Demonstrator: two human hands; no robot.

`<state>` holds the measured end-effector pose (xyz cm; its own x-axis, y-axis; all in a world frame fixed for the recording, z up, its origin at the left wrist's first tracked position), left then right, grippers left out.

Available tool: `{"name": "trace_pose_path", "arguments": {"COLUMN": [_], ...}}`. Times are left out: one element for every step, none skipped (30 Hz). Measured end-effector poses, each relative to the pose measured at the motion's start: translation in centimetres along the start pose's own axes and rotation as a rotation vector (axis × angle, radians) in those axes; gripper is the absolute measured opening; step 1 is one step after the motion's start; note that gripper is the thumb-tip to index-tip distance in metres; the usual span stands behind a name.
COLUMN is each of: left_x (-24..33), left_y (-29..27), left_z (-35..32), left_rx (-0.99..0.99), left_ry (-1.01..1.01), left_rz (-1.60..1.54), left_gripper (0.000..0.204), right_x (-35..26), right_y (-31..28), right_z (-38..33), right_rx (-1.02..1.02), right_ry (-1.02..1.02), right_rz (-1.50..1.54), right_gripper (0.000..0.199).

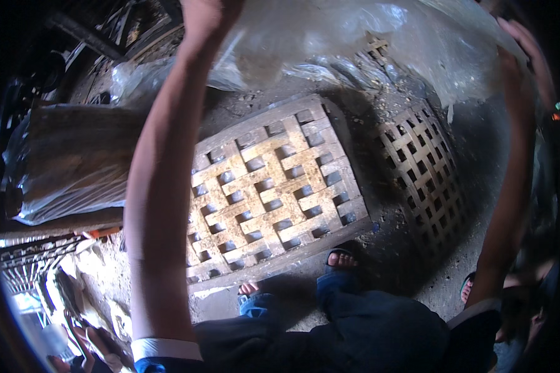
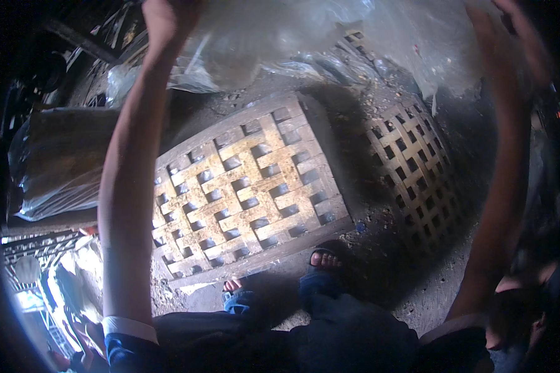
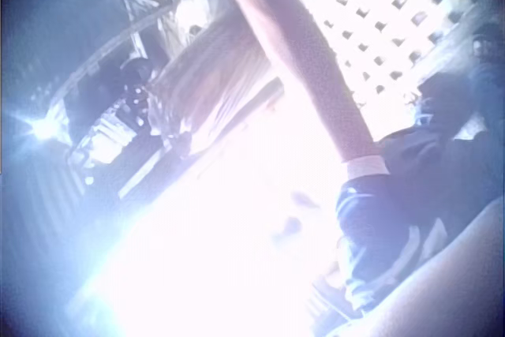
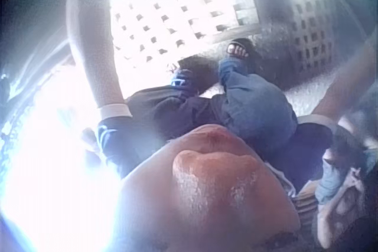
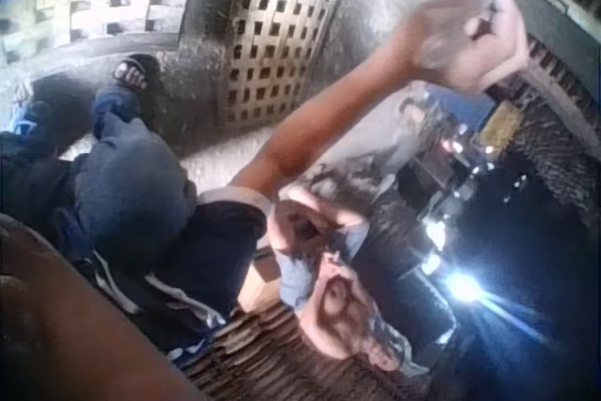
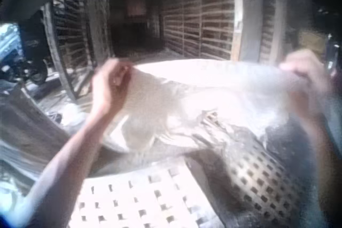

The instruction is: The person assembles a wooden lattice tray by placing a plastic sheet inside, pressing it down, and adjusting the frame. The person repeats this process with another tray, ensuring the plastic is properly seated.

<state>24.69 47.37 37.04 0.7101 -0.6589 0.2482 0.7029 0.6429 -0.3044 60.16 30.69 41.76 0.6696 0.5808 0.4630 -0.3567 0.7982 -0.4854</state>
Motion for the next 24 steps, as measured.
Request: {"name": "trace_pose_path", "arguments": {"left_x": [0.6,1.0,-0.2,-1.5,-0.1,1.9,2.4,2.7,3.4,4.1,4.5,5.0,5.0,5.2,5.6,5.9,6.3,6.5,6.9,7.2,7.4,8.0,8.4,8.8], "left_y": [-2.4,-4.8,-7.2,-8.8,-10.1,-12.2,-14.1,-16.4,-18.6,-20.3,-21.7,-22.8,-23.7,-24.5,-25.6,-26.4,-26.6,-26.7,-26.7,-26.8,-27.1,-26.9,-26.9,-26.9], "left_z": [-0.1,-0.2,-0.5,-1.5,-3.3,-5.3,-7.7,-10.1,-12.7,-15.4,-17.6,-19.8,-22.2,-24.6,-26.6,-28.2,-30.0,-31.6,-33.2,-34.8,-36.6,-37.7,-38.7,-39.7], "left_rx": [-0.038,-0.077,-0.111,-0.121,-0.178,-0.236,-0.331,-0.424,-0.463,-0.498,-0.561,-0.639,-0.666,-0.697,-0.726,-0.741,-0.803,-0.821,-0.852,-0.882,-0.917,-0.960,-0.987,-1.014], "left_ry": [0.051,0.109,0.170,0.200,0.249,0.304,0.351,0.404,0.469,0.532,0.468,0.403,0.356,0.310,0.271,0.235,0.194,0.138,0.070,0.012,-0.030,-0.036,-0.080,-0.123], "left_rz": [0.022,0.055,0.221,0.349,0.304,0.268,0.249,0.237,0.302,0.359,0.332,0.315,0.303,0.287,0.291,0.286,0.281,0.265,0.234,0.206,0.171,0.150,0.123,0.095], "left_gripper": [0.020,0.022,0.017,0.013,0.012,0.013,0.017,0.021,0.023,0.025,0.027,0.029,0.030,0.031,0.033,0.034,0.036,0.037,0.036,0.036,0.039,0.038,0.036,0.034], "right_x": [-0.7,-1.3,-1.2,-3.1,-4.8,-8.2,-11.6,-13.9,-16.2,-18.5,-20.0,-21.8,-23.3,-24.7,-26.4,-27.5,-28.4,-29.1,-30.0,-30.7,-31.4,-31.6,-31.8,-32.0], "right_y": [0.2,0.5,2.4,3.8,4.8,5.6,6.4,6.9,7.8,8.5,8.7,9.3,9.9,10.3,11.0,11.4,11.7,11.9,11.9,12.0,12.1,12.0,12.0,12.0], "right_z": [-0.6,-1.2,-4.5,-4.9,-5.7,-4.9,-3.9,-3.1,-3.4,-3.8,-4.2,-5.1,-6.2,-7.6,-8.6,-9.8,-10.8,-11.5,-12.0,-12.5,-12.9,-13.6,-14.4,-15.1], "right_rx": [-0.018,-0.023,0.040,0.026,0.002,-0.023,-0.048,-0.037,-0.073,-0.114,-0.154,-0.186,-0.188,-0.193,-0.246,-0.284,-0.326,-0.369,-0.423,-0.467,-0.512,-0.553,-0.593,-0.634], "right_ry": [0.036,0.074,0.170,0.234,0.298,0.307,0.314,0.265,0.242,0.217,0.235,0.261,0.263,0.272,0.278,0.261,0.284,0.308,0.296,0.286,0.278,0.293,0.309,0.327], "right_rz": [-0.002,0.000,0.112,0.171,0.216,0.286,0.355,0.480,0.517,0.548,0.574,0.617,0.653,0.692,0.694,0.692,0.703,0.710,0.721,0.729,0.735,0.733,0.729,0.724], "right_gripper": [0.032,0.034,0.034,0.033,0.033,0.028,0.026,0.031,0.030,0.028,0.027,0.026,0.026,0.026,0.027,0.027,0.026,0.026,0.026,0.025,0.025,0.024,0.022,0.021]}}
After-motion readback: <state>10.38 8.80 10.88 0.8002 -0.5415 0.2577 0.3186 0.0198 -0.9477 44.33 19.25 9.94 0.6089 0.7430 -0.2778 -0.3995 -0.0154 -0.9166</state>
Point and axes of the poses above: each hand's wrist, its own z-axis towards the middle knuckle, its own y-axis out of the palm, x = y × z, the point moved 9 cm from there along z, towards the middle knuckle, and after that the axes turned 7 degrees about -y, right-handed, at the moved point
